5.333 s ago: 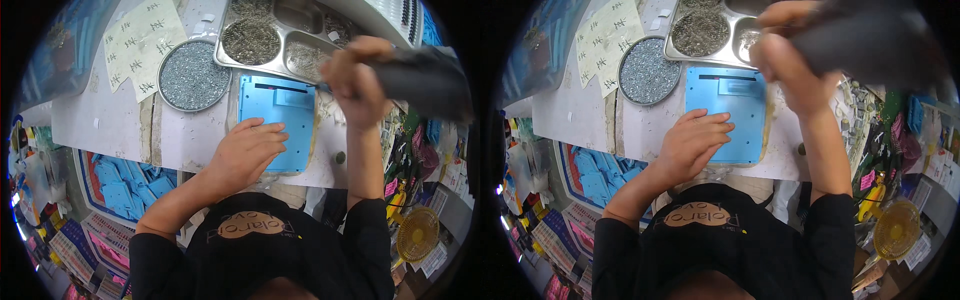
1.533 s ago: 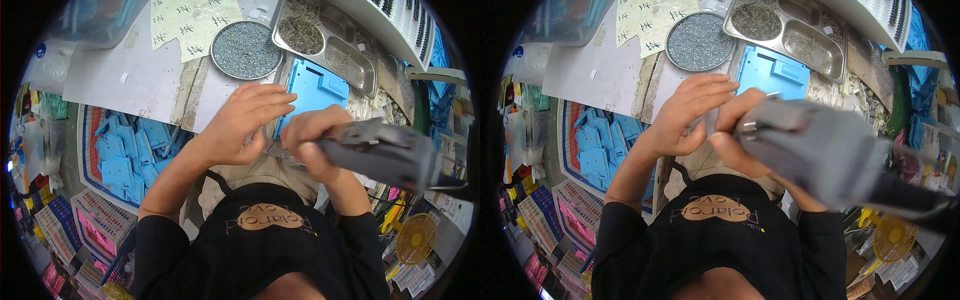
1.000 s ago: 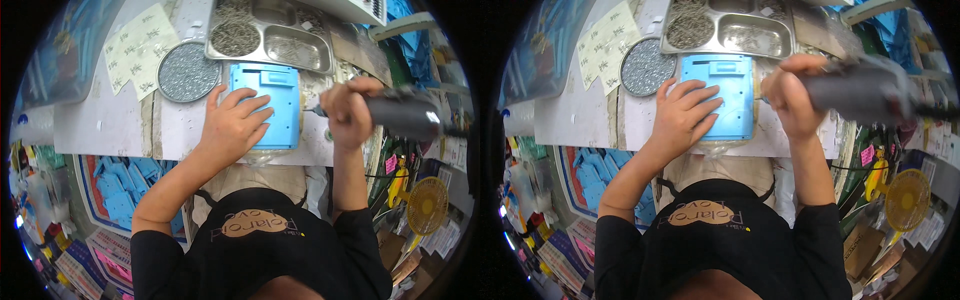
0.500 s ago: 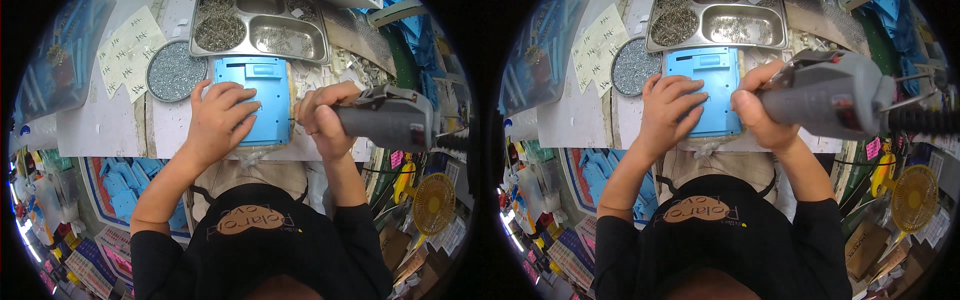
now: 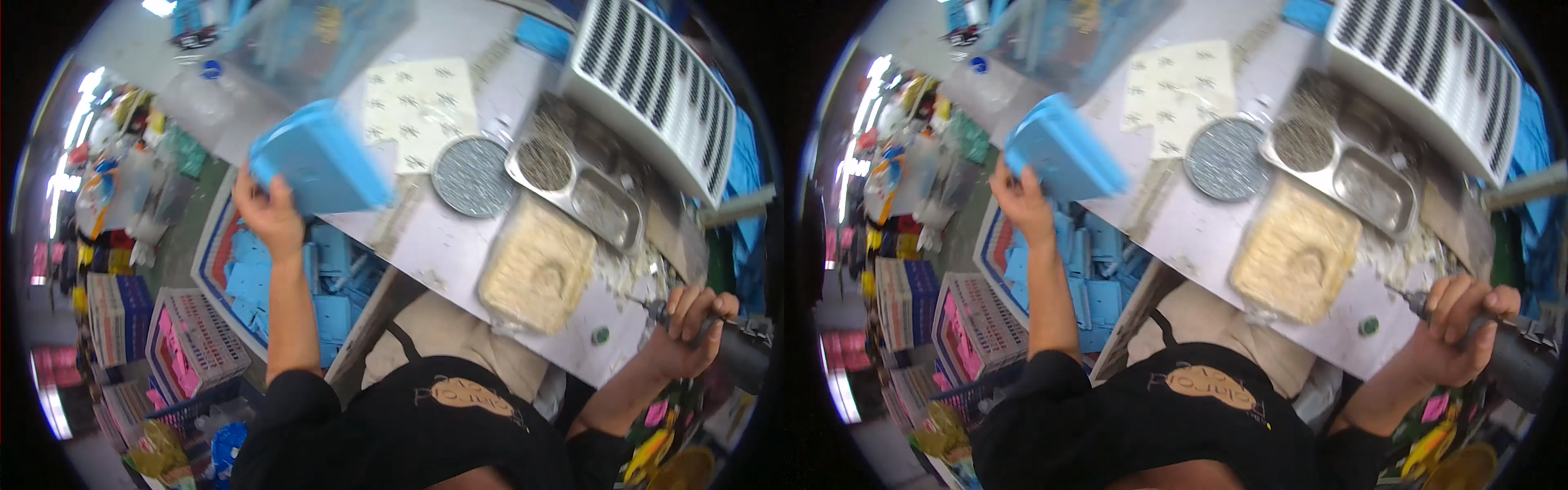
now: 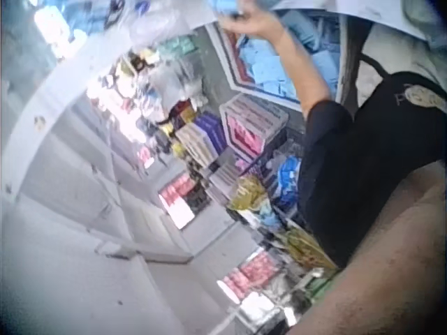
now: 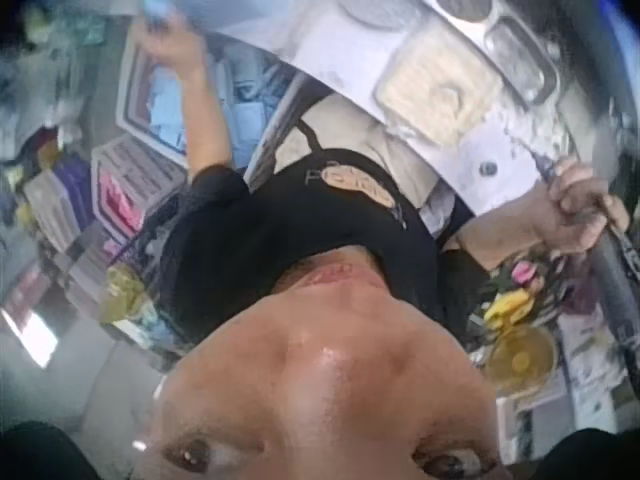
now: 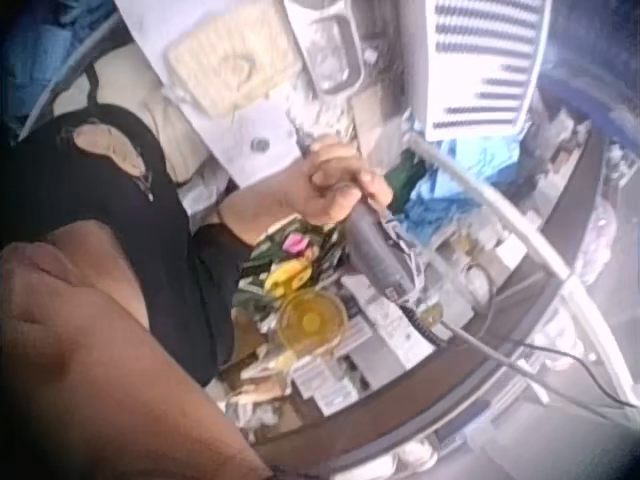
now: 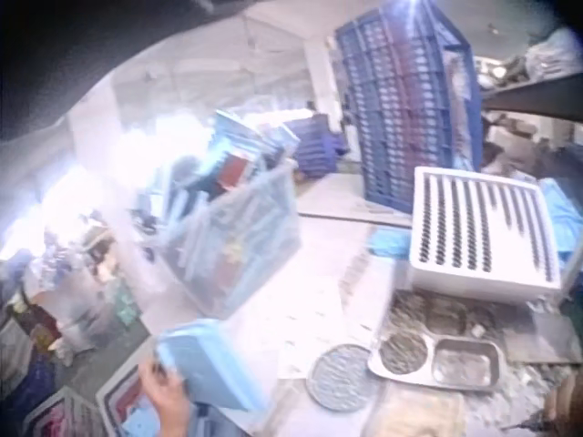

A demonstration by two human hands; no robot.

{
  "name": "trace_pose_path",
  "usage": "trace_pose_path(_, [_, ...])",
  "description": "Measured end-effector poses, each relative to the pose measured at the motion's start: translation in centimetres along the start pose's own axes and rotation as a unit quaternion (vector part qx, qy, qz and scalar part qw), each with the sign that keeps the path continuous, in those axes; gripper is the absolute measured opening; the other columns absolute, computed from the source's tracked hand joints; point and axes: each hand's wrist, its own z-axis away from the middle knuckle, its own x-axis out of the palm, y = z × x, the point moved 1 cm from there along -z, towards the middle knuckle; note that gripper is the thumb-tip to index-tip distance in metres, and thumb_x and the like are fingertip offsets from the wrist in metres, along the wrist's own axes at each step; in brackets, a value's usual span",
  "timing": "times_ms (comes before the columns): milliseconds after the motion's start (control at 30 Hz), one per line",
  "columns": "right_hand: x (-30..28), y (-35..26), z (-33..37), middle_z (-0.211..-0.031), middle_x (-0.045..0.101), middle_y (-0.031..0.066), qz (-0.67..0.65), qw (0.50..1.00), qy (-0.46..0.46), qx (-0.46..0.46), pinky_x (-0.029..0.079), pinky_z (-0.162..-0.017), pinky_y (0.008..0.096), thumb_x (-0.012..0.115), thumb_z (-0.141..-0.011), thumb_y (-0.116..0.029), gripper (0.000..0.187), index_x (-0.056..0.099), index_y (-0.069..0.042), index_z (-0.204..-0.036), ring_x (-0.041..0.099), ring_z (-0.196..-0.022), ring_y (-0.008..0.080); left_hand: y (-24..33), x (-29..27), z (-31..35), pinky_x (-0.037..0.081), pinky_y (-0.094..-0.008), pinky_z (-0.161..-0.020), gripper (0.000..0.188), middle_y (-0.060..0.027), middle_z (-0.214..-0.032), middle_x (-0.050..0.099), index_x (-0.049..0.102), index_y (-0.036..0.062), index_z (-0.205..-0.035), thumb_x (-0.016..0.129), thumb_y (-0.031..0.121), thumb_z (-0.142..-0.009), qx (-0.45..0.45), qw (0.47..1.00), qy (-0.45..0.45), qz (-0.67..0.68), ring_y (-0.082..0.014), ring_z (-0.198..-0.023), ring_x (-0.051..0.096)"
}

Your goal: The user is repairing or assembling an electronic toy by soldering wires and screwing parts together.

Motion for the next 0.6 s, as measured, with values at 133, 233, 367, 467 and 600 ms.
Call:
trace_pose_path(133, [0.5,4.5,-0.3,-0.065,0.041,-0.0028,-0.029,0.998,0.03,0.049,0.035,-0.058,0.0269,0.055,-0.101,-0.021,0.021,0.051,-0.006,-0.115,0.038,-0.052,0.0081,-15.8,-26.3,9.1,0.047,-0.0462,-0.1,0.058,-0.025,-0.117,0.064,0.056,-0.0088,-0.119,0.078,0.036,-0.089,-0.18,0.855,0.247,-0.42,-0.0375,-0.109,0.062])
trace_pose_path(233, [0.9,5.5,-0.7,-0.064,0.04,-0.0026,-0.037,0.997,0.045,0.051,0.032,-0.055,0.0262,0.056,-0.1,-0.019,0.02,0.05,-0.005,-0.114,0.038,-0.05,0.0081,-18.2,-34.7,14.7,0.044,-0.0497,-0.106,0.068,-0.0278,-0.125,0.063,0.058,-0.0078,-0.124,0.08,0.043,-0.084,-0.43,0.729,0.257,-0.466,-0.0432,-0.118,0.059])
trace_pose_path(367, [1.5,5.3,-1.1,-0.063,0.039,-0.0027,-0.023,0.998,0.038,0.054,0.032,-0.054,0.0258,0.056,-0.099,-0.017,0.019,0.049,-0.005,-0.113,0.038,-0.05,0.008,-11.8,-23.0,2.4,0.034,-0.0564,-0.114,0.074,-0.0316,-0.137,0.053,0.056,-0.0089,-0.131,0.082,0.043,-0.085,-0.043,0.823,0.196,-0.531,-0.0438,-0.137,0.043])
trace_pose_path(467, [2.0,5.2,-1.3,-0.063,0.039,-0.0027,-0.014,0.998,0.037,0.058,0.031,-0.052,0.0257,0.058,-0.098,-0.017,0.02,0.048,-0.005,-0.112,0.037,-0.05,0.0077,-2.4,-9.1,-13.1,0.04,-0.0513,-0.102,0.052,-0.0224,-0.125,0.056,0.06,-0.0043,-0.12,0.08,0.032,-0.089,0.197,0.873,0.151,-0.42,-0.0397,-0.117,0.052])
trace_pose_path(600, [2.3,5.2,-1.0,-0.064,0.038,-0.0029,-0.014,0.996,0.042,0.079,0.031,-0.052,0.0251,0.062,-0.098,-0.019,0.026,0.048,-0.004,-0.114,0.036,-0.051,0.0071,6.3,3.2,-28.6,0.048,-0.0438,-0.092,0.037,-0.0176,-0.108,0.066,0.071,0.0028,-0.102,0.085,0.03,-0.083,0.366,0.809,0.128,-0.441,-0.0363,-0.107,0.061])
